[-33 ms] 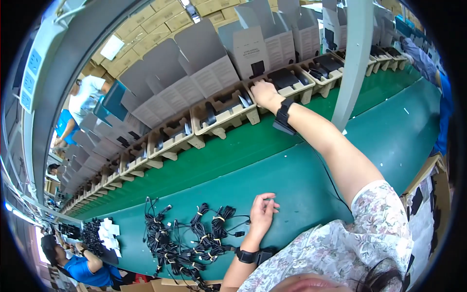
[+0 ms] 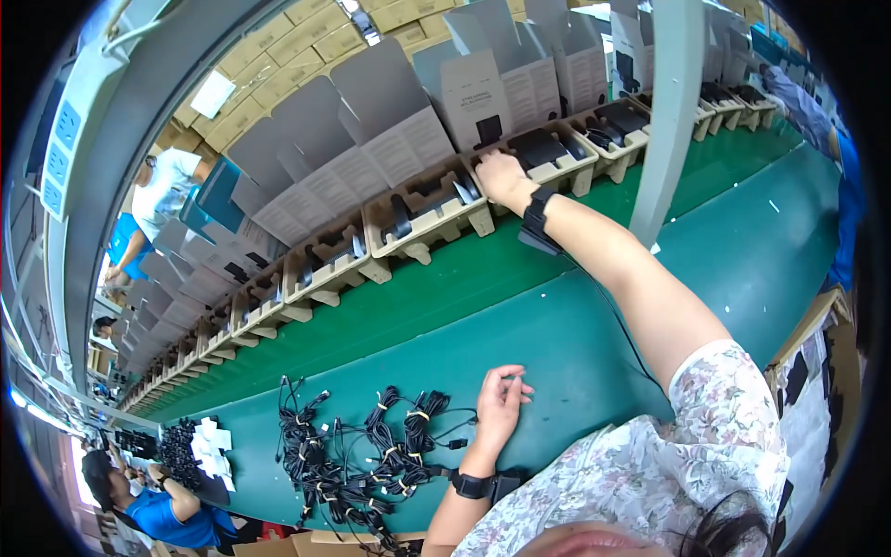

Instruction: The person picks up a base, connects a cable to it, and places the assembled unit into a cardboard tray. This process is repeated for additional bases and cables, with the person occasionally moving stacks of items on the table.

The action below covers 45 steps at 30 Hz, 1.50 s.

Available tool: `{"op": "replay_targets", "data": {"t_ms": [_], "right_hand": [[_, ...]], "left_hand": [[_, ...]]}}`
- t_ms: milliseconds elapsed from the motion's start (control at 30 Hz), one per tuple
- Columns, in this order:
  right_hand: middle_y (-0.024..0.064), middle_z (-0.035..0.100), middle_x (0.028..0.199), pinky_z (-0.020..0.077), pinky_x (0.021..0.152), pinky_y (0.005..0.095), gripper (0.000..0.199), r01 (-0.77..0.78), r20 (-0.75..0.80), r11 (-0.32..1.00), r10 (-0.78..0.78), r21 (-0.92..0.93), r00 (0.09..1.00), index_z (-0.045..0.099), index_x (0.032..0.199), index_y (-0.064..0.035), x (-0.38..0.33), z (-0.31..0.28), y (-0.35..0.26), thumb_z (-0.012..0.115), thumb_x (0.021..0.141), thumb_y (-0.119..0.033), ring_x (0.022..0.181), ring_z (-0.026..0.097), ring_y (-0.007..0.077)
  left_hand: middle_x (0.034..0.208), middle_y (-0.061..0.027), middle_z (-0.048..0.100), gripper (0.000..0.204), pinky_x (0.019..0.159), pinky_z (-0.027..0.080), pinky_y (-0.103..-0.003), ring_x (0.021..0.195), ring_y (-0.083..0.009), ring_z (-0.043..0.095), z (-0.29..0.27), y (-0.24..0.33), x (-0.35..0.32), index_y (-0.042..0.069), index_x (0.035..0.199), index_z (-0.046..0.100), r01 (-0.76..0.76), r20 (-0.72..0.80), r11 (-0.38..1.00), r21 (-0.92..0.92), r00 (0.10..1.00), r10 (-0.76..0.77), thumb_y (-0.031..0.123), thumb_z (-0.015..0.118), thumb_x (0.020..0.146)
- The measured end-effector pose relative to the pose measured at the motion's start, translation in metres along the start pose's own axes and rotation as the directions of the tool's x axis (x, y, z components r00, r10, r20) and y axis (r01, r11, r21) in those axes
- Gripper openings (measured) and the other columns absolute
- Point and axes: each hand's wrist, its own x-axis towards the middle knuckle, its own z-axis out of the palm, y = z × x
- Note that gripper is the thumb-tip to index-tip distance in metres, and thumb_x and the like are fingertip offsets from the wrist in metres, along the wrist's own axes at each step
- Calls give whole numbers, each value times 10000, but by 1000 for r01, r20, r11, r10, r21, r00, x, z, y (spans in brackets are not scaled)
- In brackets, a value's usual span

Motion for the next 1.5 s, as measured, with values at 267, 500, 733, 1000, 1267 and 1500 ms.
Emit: {"op": "replay_targets", "data": {"t_ms": [267, 500, 733, 1000, 1267, 1500], "right_hand": [[110, 535, 1072, 343, 965, 447, 316, 376, -638, 926, -304, -24, 708, 547, 1062, -61, -137, -27, -13, 566, 750, -106, 1040, 498, 278], [81, 566, 849, 441, 688, 374, 150, -114, -204, 946, 182, 303, 962, 564, 936, -73, -394, -62, 25, 610, 805, -129, 775, 559, 272], [92, 583, 749, 447, 551, 319, 71, -490, -385, 763, 640, 421, 665, 576, 909, -58, -502, -26, 6, 571, 853, -101, 602, 561, 219], [103, 613, 719, 471, 548, 341, 96, -606, -227, 428, 896, 670, 383, 584, 919, -93, -494, -29, 3, 567, 835, -136, 594, 599, 234], [82, 577, 665, 416, 487, 290, 83, -567, -313, 500, 862, 654, 398, 590, 920, -72, -496, -31, -1, 576, 847, -108, 514, 529, 158], [107, 602, 710, 456, 525, 338, 70, -564, -258, 447, 886, 694, 385, 575, 899, -73, -498, -37, -4, 552, 842, -107, 581, 588, 248]], "left_hand": [[980, -95, 584, 166, 616, 503, -226, 756, -125, 605, -3, -7, 0, -8, 1084, 488, -31, -6, 999, -13, 1000, 30, 20, 475, 921], [961, -79, 592, 130, 608, 490, -214, 741, -111, 603, 5, 3, -9, -7, 1040, 514, -205, 42, 955, 214, 979, 200, 33, 472, 924], [977, -76, 598, 122, 640, 486, -216, 763, -111, 605, 27, 34, -33, 3, 1021, 540, -235, 119, 972, -26, 964, 236, 47, 478, 926], [988, -76, 587, 119, 672, 487, -230, 804, -119, 602, 45, 41, -54, 2, 1014, 545, -318, 293, 948, 10, 908, 301, 32, 492, 911], [990, -68, 559, 114, 708, 477, -246, 821, -136, 590, 51, 30, -63, 7, 976, 573, -449, 358, 873, 192, 860, 364, 6, 509, 881], [1000, -73, 562, 118, 753, 459, -249, 902, -145, 561, 56, 23, -68, 12, 974, 576, -426, 403, 873, 237, 861, 310, 5, 514, 874]]}}
